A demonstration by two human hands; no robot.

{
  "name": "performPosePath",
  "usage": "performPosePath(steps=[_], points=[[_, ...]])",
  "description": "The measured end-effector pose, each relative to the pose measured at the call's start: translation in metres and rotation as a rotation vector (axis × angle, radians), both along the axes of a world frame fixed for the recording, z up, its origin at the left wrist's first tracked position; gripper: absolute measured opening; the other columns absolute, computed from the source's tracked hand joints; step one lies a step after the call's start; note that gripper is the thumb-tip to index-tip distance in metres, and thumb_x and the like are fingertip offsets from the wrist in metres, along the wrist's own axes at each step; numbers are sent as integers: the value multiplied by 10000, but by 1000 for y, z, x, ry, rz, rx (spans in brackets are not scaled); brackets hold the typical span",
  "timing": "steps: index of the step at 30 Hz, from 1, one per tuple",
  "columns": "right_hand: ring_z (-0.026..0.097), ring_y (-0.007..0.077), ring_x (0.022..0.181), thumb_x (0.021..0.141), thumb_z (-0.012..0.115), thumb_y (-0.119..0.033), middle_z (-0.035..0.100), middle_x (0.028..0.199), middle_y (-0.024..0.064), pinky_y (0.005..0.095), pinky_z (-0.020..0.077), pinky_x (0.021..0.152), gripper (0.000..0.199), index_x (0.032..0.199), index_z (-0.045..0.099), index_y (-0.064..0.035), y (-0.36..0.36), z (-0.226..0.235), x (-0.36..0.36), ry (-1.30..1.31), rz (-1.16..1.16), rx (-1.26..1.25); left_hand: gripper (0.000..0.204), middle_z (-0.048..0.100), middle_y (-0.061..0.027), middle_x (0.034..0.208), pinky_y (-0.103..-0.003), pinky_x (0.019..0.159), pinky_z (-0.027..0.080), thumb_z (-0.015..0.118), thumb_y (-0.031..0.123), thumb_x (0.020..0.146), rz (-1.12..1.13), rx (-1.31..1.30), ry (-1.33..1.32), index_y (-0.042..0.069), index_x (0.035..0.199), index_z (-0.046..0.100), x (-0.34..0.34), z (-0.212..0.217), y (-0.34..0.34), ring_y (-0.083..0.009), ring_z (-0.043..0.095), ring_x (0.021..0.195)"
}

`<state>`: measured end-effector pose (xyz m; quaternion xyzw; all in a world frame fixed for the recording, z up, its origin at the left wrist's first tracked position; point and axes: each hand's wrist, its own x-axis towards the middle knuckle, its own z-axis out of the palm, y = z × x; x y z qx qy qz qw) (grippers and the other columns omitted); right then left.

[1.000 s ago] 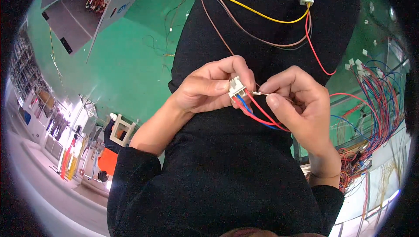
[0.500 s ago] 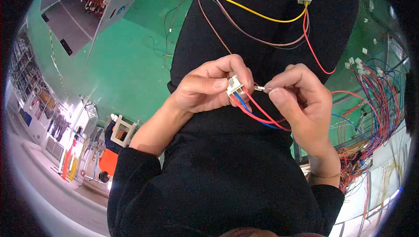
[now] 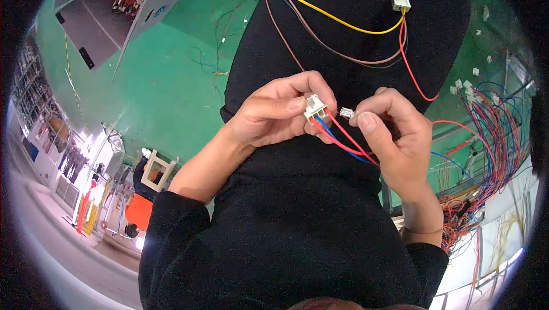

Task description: Assembling a wire harness by organizing bundles of wires and inserting individual wires into plastic connectors.

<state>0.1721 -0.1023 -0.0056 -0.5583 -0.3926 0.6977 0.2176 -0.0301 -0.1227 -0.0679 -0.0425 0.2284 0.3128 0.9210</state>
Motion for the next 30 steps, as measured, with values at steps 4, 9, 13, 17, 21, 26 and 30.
performPosePath(steps=[4,9,13,17,21,26,30], points=[[428,46,645,883,571,-103,533,750,19,192,334,592,116,851,575,9,-1,-3,-1,26,-21,-10,362,514,-129,878,-354,740,532,621,303,843,-19,-32,14,-10,978,499,1,3,3,-235,552,817],[479,37,625,877,596,-95,547,709,4,203,381,560,103,849,590,5,0,-3,0,-11,27,28,364,527,-131,904,-328,758,501,617,303,848,-31,-35,4,-13,989,502,0,3,3,-219,554,835],[483,47,627,881,595,-100,545,711,10,211,390,568,112,854,587,8,-2,-5,-2,-14,6,44,368,527,-134,915,-341,760,509,603,305,855,-22,-11,1,-20,996,501,0,2,3,-214,560,837],[500,57,645,885,588,-99,560,734,26,218,403,585,113,857,586,10,-3,-8,-2,3,12,42,380,519,-135,911,-375,777,524,591,310,862,-21,-5,11,-30,1002,495,1,3,3,-215,562,830],[529,74,675,890,581,-101,579,765,46,226,421,619,117,863,584,13,-3,-9,-3,0,7,79,390,515,-135,906,-391,787,527,587,315,865,-32,2,17,-36,1007,492,1,4,5,-215,564,833],[537,83,677,889,584,-103,585,774,50,228,427,625,120,870,582,15,-3,-7,-3,-5,25,49,393,522,-132,920,-348,765,519,588,320,868,-11,7,12,-34,1014,495,2,3,3,-206,564,842],[525,66,651,865,601,-82,558,737,34,218,412,584,94,840,589,8,0,-3,-1,-45,47,28,398,550,-117,930,-298,734,499,610,324,859,-8,9,49,-23,1022,504,2,5,5,-184,571,834]])
